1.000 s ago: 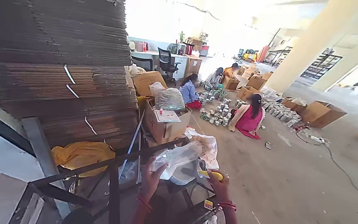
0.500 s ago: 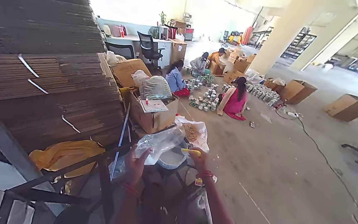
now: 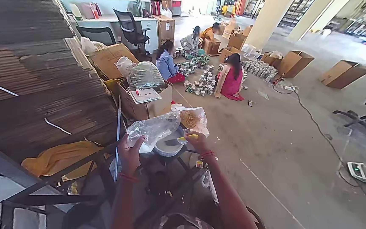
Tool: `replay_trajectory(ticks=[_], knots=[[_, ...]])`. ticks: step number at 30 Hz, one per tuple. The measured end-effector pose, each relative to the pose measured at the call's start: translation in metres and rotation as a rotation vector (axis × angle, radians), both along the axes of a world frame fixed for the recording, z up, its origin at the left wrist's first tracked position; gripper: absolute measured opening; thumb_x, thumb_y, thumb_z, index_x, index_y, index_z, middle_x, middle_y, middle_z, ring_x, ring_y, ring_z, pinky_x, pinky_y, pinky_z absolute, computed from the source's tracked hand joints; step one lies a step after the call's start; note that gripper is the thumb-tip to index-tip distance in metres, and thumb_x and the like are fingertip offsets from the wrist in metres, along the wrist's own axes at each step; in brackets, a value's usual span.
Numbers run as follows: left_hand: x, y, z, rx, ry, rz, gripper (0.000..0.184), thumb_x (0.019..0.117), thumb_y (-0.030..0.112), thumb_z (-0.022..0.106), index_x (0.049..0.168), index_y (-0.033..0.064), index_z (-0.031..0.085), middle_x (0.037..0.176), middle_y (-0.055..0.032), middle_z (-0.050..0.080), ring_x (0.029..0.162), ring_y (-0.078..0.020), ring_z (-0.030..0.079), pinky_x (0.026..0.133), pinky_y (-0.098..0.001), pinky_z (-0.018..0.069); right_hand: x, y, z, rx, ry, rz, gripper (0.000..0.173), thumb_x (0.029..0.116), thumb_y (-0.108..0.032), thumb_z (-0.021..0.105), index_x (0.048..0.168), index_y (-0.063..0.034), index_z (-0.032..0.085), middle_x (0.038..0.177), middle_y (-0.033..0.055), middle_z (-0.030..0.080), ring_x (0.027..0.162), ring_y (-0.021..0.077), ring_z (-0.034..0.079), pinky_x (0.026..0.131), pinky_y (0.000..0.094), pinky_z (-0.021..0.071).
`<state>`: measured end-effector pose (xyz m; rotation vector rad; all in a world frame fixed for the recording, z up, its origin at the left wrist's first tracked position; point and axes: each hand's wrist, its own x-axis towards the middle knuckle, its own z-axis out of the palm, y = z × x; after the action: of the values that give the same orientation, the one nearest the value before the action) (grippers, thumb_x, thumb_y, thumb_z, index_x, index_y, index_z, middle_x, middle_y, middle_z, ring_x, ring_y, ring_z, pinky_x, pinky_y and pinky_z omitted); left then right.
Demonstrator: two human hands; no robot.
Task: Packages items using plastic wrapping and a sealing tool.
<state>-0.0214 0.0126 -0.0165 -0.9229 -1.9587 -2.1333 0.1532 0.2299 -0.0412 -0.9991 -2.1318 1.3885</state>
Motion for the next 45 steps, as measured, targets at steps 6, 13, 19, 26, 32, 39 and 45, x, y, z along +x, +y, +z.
replay_trajectory(ticks=[6,13,19,26,32,39,45], knots=[[0.0,-0.006,0.0,-0.031,-0.02,0.041,0.047,0.0886,0.01,0.073,0.122,-0.0174,0.055,0.108,-0.0106,0.067,0.1,0.0034,0.063,0.092,-0.0164,0.0523,0.005,0.003,0.012,0.146,-0.088,-0.12,0.026,0.0959,-0.03,0.072,0.108,-0.0081,0.076,0.095,0.0136,0.073,0.088,0.0276,0.069,0.084,0.0522,0.0543],[-0.012,-0.005,0.005,-0.161,-0.004,0.02,0.044,0.0906,0.013,0.073,0.124,-0.0123,0.06,0.111,-0.0157,0.069,0.102,-0.0014,0.065,0.093,-0.0198,0.0523,0.003,-0.009,0.004,0.023,-0.012,-0.041,0.023,0.0962,-0.023,0.072,0.109,-0.0042,0.074,0.098,0.0127,0.074,0.083,0.0197,0.072,0.081,0.0391,0.0595],[-0.026,0.005,0.003,-0.312,0.083,-0.061,0.04,0.0925,0.019,0.075,0.121,-0.0061,0.065,0.107,-0.0168,0.07,0.099,-0.0119,0.068,0.094,-0.0345,0.0536,0.011,0.001,-0.004,0.072,-0.01,-0.175,0.023,0.0957,-0.026,0.074,0.109,-0.0069,0.075,0.092,0.0127,0.074,0.08,0.0225,0.071,0.08,0.0451,0.0591],[-0.023,0.011,0.017,-0.391,0.142,-0.085,0.037,0.0923,0.018,0.076,0.119,-0.006,0.066,0.105,-0.0202,0.071,0.097,-0.0214,0.069,0.092,-0.0452,0.053,0.026,0.003,-0.008,-0.03,0.054,-0.169,0.02,0.0961,-0.021,0.073,0.109,-0.0048,0.074,0.091,0.0109,0.075,0.075,0.0178,0.073,0.077,0.0379,0.0625],[-0.028,0.013,0.017,-0.411,0.207,-0.111,0.032,0.0929,0.019,0.076,0.114,-0.0026,0.068,0.099,-0.0171,0.072,0.091,-0.0198,0.07,0.088,-0.0448,0.0554,0.027,0.0,-0.014,-0.014,0.079,-0.103,0.019,0.0951,-0.018,0.073,0.107,-0.0038,0.073,0.09,0.0106,0.075,0.074,0.0168,0.072,0.076,0.0376,0.0621],[-0.028,0.015,0.03,-0.473,0.31,-0.13,0.032,0.095,0.021,0.074,0.114,-0.0047,0.067,0.097,-0.0229,0.071,0.088,-0.0319,0.07,0.083,-0.0553,0.0526,0.005,-0.001,-0.037,-0.138,0.209,-0.255,0.023,0.0953,-0.018,0.074,0.11,0.0003,0.072,0.091,0.0133,0.074,0.073,0.0171,0.072,0.072,0.0353,0.0623],[-0.034,0.013,0.032,-0.478,0.367,-0.147,0.029,0.095,0.021,0.075,0.112,-0.0007,0.067,0.093,-0.0198,0.071,0.082,-0.0282,0.07,0.077,-0.0504,0.054,0.017,-0.009,-0.023,-0.107,0.131,-0.211,0.025,0.097,-0.024,0.072,0.111,-0.0039,0.072,0.09,0.0114,0.073,0.071,0.0177,0.07,0.07,0.0386,0.0612]])
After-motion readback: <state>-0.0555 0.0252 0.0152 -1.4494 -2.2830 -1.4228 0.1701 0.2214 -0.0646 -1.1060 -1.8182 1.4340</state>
